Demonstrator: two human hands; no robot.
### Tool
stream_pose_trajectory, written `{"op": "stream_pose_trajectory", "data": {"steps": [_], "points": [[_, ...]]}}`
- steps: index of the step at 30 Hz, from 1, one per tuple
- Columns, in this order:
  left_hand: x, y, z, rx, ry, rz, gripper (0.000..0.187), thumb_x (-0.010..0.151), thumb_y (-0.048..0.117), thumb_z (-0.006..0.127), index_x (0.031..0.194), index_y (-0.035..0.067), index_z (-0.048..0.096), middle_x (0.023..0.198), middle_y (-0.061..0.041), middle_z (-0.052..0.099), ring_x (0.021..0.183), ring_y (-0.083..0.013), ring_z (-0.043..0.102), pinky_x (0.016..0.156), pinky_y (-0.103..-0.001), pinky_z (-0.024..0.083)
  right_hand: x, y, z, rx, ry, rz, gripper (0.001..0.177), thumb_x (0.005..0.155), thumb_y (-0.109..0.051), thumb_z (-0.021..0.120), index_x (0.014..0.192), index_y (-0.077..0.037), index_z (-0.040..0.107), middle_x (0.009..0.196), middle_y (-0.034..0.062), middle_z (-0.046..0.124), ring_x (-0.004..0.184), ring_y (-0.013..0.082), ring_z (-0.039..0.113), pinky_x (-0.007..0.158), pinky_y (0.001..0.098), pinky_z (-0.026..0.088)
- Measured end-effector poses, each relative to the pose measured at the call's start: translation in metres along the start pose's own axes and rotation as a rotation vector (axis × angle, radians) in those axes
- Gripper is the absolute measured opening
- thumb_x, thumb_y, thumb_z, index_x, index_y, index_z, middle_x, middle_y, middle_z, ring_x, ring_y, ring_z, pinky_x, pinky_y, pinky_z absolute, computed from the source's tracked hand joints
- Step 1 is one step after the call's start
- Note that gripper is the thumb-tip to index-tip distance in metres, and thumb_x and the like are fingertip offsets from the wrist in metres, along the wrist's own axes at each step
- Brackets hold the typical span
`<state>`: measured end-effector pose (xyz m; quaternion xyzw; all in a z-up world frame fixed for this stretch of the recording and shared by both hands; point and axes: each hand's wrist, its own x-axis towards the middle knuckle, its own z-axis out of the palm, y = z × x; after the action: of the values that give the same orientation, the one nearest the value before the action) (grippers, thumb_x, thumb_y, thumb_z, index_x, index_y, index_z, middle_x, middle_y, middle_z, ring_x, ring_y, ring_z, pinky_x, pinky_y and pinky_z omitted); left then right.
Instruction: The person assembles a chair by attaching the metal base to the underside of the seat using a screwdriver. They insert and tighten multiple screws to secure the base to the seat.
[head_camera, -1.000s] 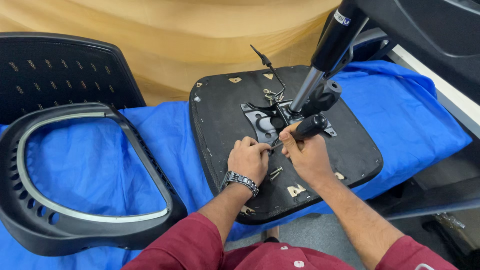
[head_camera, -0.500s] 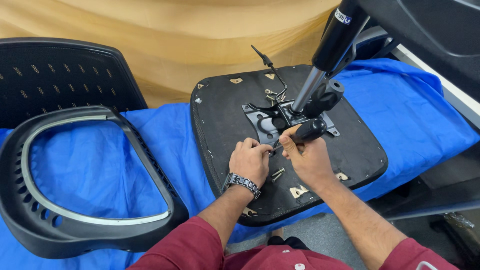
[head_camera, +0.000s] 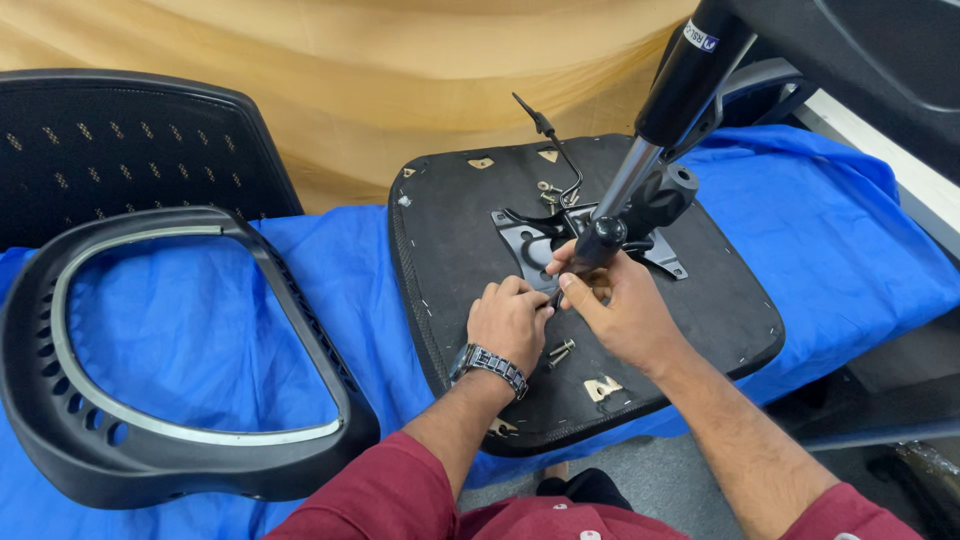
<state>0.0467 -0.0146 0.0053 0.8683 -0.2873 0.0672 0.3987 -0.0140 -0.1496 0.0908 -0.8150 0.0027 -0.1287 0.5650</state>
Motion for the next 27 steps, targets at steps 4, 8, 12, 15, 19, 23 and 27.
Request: {"op": "stream_pose_trajectory", "data": {"steps": [4, 8, 12, 15, 19, 23, 27], "points": [[0.0, 0.003, -0.005, 0.004, 0.007, 0.022, 0.016, 0.083, 0.021, 0.075, 0.097, 0.017, 0.08, 0.097, -0.001, 0.071, 0.094, -0.0267, 0.064, 0.078, -0.043, 0.049, 0.002, 0.005, 0.003, -0.102, 0.088, 0.051, 0.024, 0.091, -0.015, 0.075, 0.111, -0.002, 0.068, 0.096, 0.0044, 0.074, 0.076, 0.0102, 0.068, 0.07, 0.0253, 0.057], [0.004, 0.005, -0.011, 0.005, -0.067, 0.01, 0.012, 0.087, 0.027, 0.074, 0.096, 0.02, 0.079, 0.091, 0.0, 0.075, 0.088, -0.0287, 0.064, 0.077, -0.045, 0.049, 0.003, 0.008, 0.009, -0.025, 0.095, 0.092, 0.024, 0.089, -0.013, 0.077, 0.107, -0.001, 0.067, 0.093, 0.0056, 0.073, 0.08, 0.0098, 0.07, 0.07, 0.0265, 0.059], [0.003, 0.005, -0.011, 0.03, -0.036, 0.037, 0.011, 0.087, 0.025, 0.073, 0.095, 0.022, 0.08, 0.084, 0.0, 0.076, 0.085, -0.0294, 0.064, 0.075, -0.046, 0.048, 0.002, 0.004, 0.004, 0.068, -0.017, 0.044, 0.031, 0.09, -0.015, 0.07, 0.119, -0.007, 0.063, 0.098, 0.0011, 0.071, 0.082, 0.0063, 0.068, 0.071, 0.0238, 0.059], [0.003, 0.002, -0.006, 0.047, 0.001, 0.066, 0.014, 0.084, 0.023, 0.074, 0.097, 0.021, 0.08, 0.083, -0.001, 0.075, 0.085, -0.029, 0.064, 0.075, -0.046, 0.048, 0.001, 0.003, 0.003, -0.055, -0.018, 0.091, 0.021, 0.093, -0.016, 0.073, 0.109, -0.002, 0.071, 0.091, 0.0052, 0.073, 0.077, 0.0096, 0.068, 0.07, 0.0249, 0.058], [0.002, -0.004, 0.0, -0.06, 0.126, 0.121, 0.016, 0.08, 0.024, 0.076, 0.095, 0.018, 0.079, 0.088, -0.001, 0.076, 0.085, -0.0286, 0.064, 0.076, -0.043, 0.048, 0.0, 0.006, 0.008, -0.182, 0.086, 0.209, 0.021, 0.09, -0.016, 0.078, 0.104, -0.001, 0.074, 0.085, 0.0099, 0.075, 0.071, 0.0138, 0.068, 0.065, 0.0276, 0.055], [0.004, -0.004, 0.003, -0.01, 0.06, 0.048, 0.013, 0.082, 0.026, 0.076, 0.092, 0.02, 0.081, 0.085, -0.001, 0.076, 0.084, -0.0286, 0.064, 0.076, -0.044, 0.047, 0.001, 0.009, 0.006, 0.014, 0.023, 0.071, 0.027, 0.094, -0.015, 0.07, 0.118, -0.003, 0.066, 0.099, 0.0052, 0.074, 0.079, 0.0088, 0.067, 0.069, 0.0252, 0.056], [0.004, -0.001, 0.0, -0.003, 0.023, 0.023, 0.014, 0.087, 0.029, 0.074, 0.095, 0.02, 0.081, 0.084, -0.002, 0.076, 0.085, -0.0284, 0.065, 0.077, -0.045, 0.047, 0.001, 0.01, 0.0, -0.017, 0.004, 0.074, 0.026, 0.096, -0.013, 0.069, 0.119, -0.002, 0.064, 0.106, 0.0027, 0.075, 0.079, 0.008, 0.068, 0.065, 0.0248, 0.054]]}}
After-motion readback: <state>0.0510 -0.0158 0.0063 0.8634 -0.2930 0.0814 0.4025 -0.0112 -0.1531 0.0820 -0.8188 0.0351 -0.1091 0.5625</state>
